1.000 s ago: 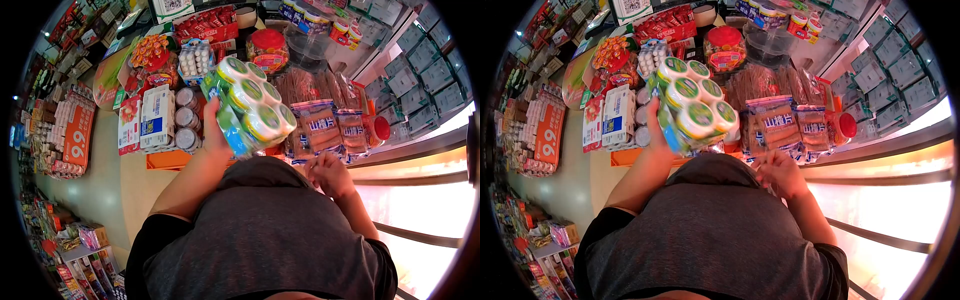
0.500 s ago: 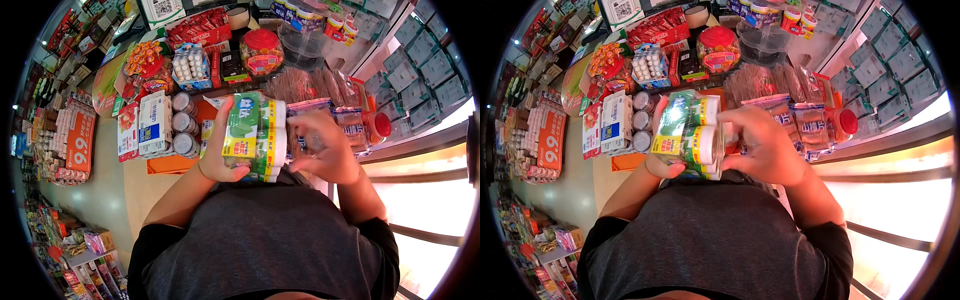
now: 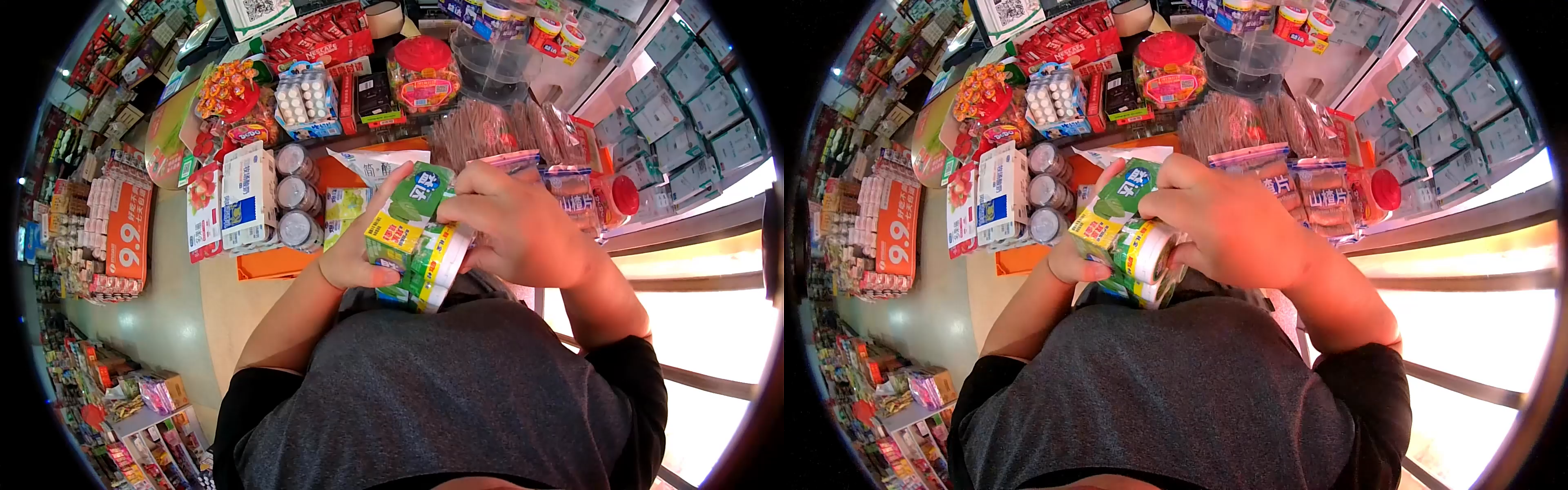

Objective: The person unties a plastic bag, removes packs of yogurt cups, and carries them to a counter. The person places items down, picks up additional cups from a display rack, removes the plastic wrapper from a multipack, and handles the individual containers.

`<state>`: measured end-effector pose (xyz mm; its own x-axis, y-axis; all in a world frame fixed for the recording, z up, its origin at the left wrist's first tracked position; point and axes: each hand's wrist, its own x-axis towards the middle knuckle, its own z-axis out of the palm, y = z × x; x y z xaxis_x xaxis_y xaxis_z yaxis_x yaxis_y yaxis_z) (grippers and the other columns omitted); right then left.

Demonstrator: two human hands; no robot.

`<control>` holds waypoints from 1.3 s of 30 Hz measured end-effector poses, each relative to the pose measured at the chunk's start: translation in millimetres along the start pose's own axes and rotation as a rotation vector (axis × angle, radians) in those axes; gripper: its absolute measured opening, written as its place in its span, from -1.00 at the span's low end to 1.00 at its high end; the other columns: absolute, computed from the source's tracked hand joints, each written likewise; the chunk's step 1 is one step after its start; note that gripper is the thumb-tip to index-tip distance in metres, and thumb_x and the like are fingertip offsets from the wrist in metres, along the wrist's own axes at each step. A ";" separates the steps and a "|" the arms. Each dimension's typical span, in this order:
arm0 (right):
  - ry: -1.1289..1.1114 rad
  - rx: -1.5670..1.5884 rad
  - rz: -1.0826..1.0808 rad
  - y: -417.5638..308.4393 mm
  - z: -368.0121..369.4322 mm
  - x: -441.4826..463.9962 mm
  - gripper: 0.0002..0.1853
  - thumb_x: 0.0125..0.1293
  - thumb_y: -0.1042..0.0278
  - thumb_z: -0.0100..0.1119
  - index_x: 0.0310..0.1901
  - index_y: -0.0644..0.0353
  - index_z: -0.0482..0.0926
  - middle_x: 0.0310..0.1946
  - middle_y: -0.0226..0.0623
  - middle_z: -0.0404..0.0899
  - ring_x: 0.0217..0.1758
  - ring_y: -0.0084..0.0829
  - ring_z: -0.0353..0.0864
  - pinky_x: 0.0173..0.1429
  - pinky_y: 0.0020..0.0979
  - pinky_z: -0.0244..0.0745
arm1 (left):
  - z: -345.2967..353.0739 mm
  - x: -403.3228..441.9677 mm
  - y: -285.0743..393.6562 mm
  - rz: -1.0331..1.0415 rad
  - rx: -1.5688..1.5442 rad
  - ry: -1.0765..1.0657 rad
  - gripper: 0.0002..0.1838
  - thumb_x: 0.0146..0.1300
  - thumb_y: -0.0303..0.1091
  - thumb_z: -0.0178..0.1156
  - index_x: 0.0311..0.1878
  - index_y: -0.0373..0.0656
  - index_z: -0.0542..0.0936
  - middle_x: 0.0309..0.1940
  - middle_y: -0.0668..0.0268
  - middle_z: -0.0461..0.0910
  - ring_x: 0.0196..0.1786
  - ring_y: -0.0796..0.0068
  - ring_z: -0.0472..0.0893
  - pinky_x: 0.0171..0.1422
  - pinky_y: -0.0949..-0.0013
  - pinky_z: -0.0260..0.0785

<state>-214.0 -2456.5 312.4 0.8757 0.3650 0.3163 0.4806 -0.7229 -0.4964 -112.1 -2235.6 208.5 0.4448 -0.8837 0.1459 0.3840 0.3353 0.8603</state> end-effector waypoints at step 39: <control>0.182 0.219 0.243 13.0 -19.1 -14.9 -0.87 0.25 0.47 0.28 -0.22 0.31 0.61 -0.31 -0.14 0.54 -0.15 -0.15 0.60 -0.06 -0.21 0.48 | 21.0 19.0 -9.9 -0.032 0.132 -0.045 0.45 -0.04 0.02 0.58 0.67 -0.14 -0.30 0.54 0.17 0.17 0.57 0.29 0.18 0.62 0.21 -0.01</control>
<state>-221.7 -2482.5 316.7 0.9521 0.0732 0.2969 0.2756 -0.6260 -0.7295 -124.4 -2262.6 213.0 0.3960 -0.9080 0.1371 0.2859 0.2638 0.9212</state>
